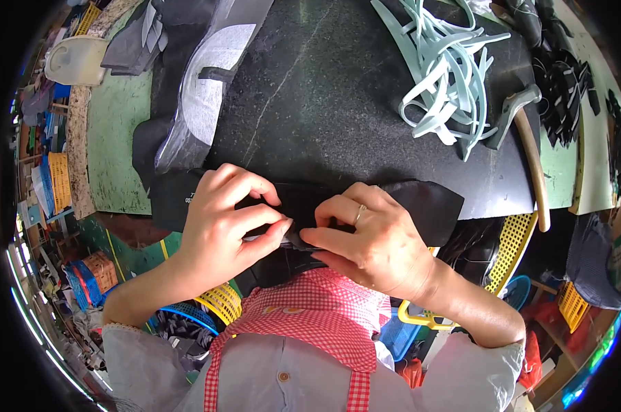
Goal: Assembling shoe upper components by hammering edges and applying reinforcement strips.
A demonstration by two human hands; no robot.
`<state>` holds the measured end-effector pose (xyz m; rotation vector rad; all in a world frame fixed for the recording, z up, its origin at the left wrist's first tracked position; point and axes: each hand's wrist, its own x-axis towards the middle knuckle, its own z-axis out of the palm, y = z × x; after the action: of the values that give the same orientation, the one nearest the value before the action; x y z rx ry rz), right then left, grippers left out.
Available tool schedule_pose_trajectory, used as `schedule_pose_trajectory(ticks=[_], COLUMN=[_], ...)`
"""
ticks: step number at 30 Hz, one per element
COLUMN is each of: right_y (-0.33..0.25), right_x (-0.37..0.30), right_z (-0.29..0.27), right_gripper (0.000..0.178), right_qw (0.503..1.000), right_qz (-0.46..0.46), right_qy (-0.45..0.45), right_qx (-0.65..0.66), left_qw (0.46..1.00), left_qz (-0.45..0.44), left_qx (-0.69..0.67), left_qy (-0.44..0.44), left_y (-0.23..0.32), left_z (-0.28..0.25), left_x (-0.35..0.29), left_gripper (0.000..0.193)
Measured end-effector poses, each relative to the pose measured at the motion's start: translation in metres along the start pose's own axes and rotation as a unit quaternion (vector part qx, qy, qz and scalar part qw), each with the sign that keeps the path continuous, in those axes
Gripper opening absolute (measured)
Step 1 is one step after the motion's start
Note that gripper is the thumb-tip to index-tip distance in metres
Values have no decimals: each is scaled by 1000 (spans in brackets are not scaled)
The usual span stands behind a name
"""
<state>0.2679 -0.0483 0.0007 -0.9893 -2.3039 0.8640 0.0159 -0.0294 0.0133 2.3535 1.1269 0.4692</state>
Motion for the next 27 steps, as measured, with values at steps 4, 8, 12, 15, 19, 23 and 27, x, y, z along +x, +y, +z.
schedule_pose_trajectory(ticks=[4, 8, 12, 15, 19, 23, 27], right_y=[1, 5, -9, 8, 21, -11, -8], right_x=[-2, 1, 9, 17, 39, 81, 121], right_z=[7, 0, -69, -101, -98, -52, -7], right_gripper=[34, 25, 17, 19, 41, 60, 67], right_qw=[997, 999, 989, 966, 966, 989, 975], right_qz=[-39, -24, -3, 129, 13, -95, -139], right_qy=[24, 30, 56, 218, 216, -7, -128], right_qx=[-59, 35, 138, -51, -141, -109, -118], left_qw=[990, 981, 964, 926, 970, 965, 961], left_qz=[126, 178, 42, -40, -12, 13, 44], left_qx=[19, 56, -214, -330, -202, -239, -268], left_qy=[-66, -51, -149, -180, -131, -107, -49], left_y=[1, -7, 16, 8, -11, -3, -3], left_z=[-4, -9, -51, -56, -26, -18, -8], left_x=[-9, -10, -14, -42, -38, -42, -49], left_gripper=[41, 32, 25, 30, 24, 24, 20])
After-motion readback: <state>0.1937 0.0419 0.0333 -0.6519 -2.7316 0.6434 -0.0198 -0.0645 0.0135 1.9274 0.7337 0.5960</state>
